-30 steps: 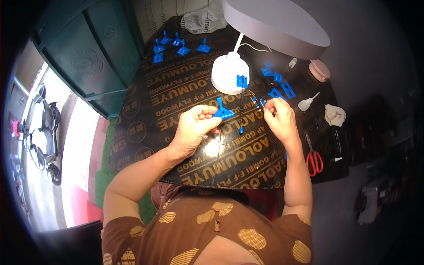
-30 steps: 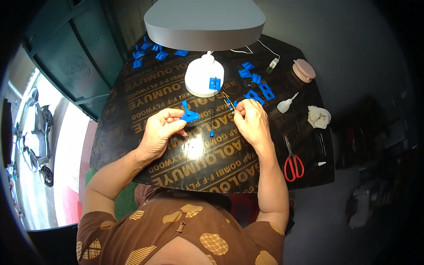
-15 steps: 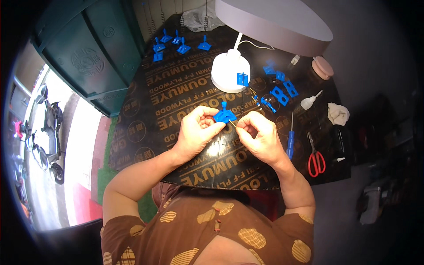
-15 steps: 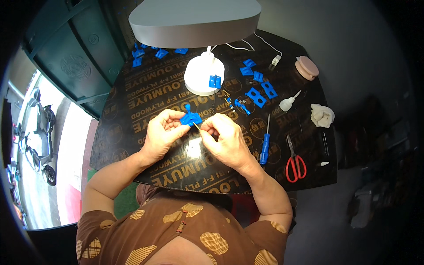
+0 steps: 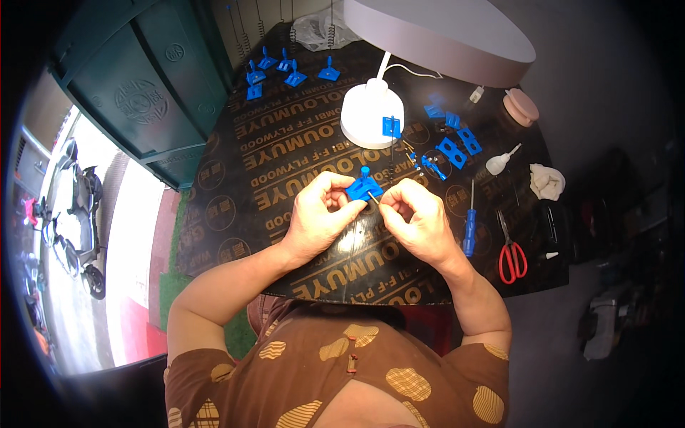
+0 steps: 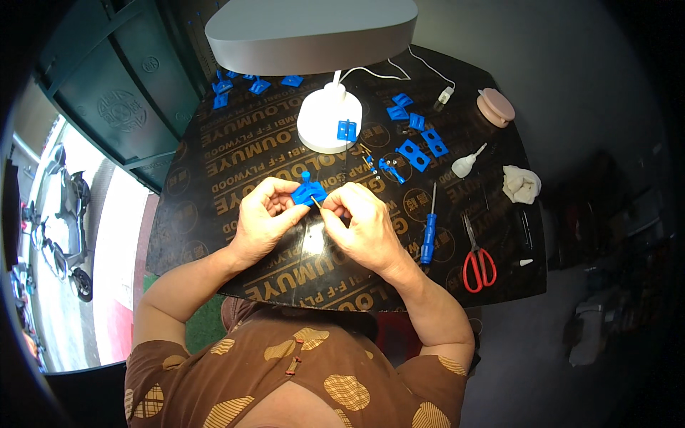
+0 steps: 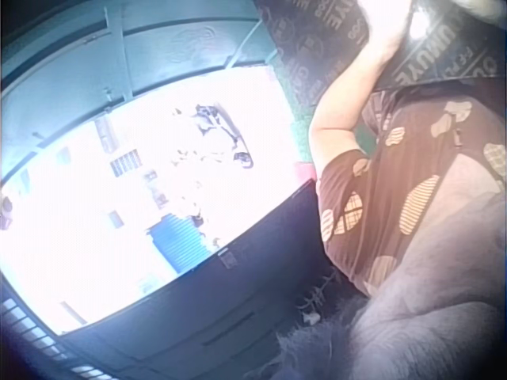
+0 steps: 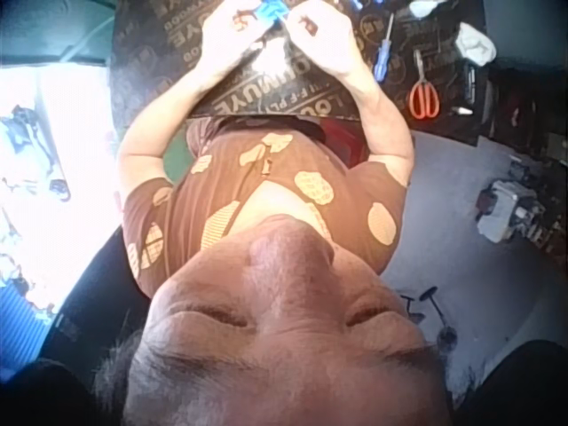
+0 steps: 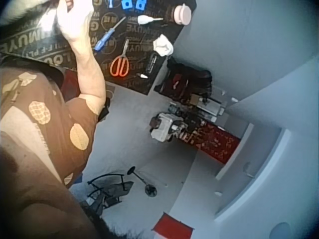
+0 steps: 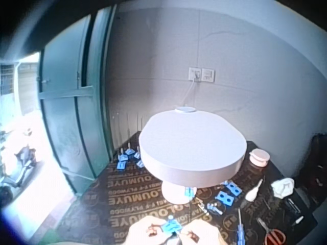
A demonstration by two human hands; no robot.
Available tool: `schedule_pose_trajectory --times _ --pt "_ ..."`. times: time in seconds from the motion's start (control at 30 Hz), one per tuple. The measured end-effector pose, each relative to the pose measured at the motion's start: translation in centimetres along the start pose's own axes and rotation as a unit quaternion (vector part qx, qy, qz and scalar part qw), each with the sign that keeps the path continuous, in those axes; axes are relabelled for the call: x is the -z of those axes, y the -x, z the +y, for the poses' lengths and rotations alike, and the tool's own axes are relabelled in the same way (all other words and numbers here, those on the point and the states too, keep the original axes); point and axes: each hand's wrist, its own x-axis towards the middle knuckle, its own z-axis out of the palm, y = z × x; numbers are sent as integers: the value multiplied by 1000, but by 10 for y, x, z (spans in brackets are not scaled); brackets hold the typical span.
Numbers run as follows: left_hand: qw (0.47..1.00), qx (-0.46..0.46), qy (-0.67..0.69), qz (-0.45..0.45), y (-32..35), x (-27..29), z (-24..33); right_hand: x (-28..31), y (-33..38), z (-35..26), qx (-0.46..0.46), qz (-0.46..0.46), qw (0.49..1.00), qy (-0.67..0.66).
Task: The person assembles small blue plastic components by hand.
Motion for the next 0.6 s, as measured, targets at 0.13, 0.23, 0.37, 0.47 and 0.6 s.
schedule_pose_trajectory --times 0.13,0.23,0.37,0.47,0.6 --pt "1000 -11 -16 -3 1 -1 1 -1 0 0 7 2 1000 -3" --pt "999 -13 -36 -16 2 0 3 -1 0 0 4 2 1000 1" --pt "997 -26 -59 -34 4 -1 3 -3 0 2 10 8 1000 -8" --pt "998 -25 -55 -28 4 0 -1 -4 -1 6 18 11 1000 1" --pt "999 32 8 -22 1 1 5 -5 -2 12 34 3 999 4"
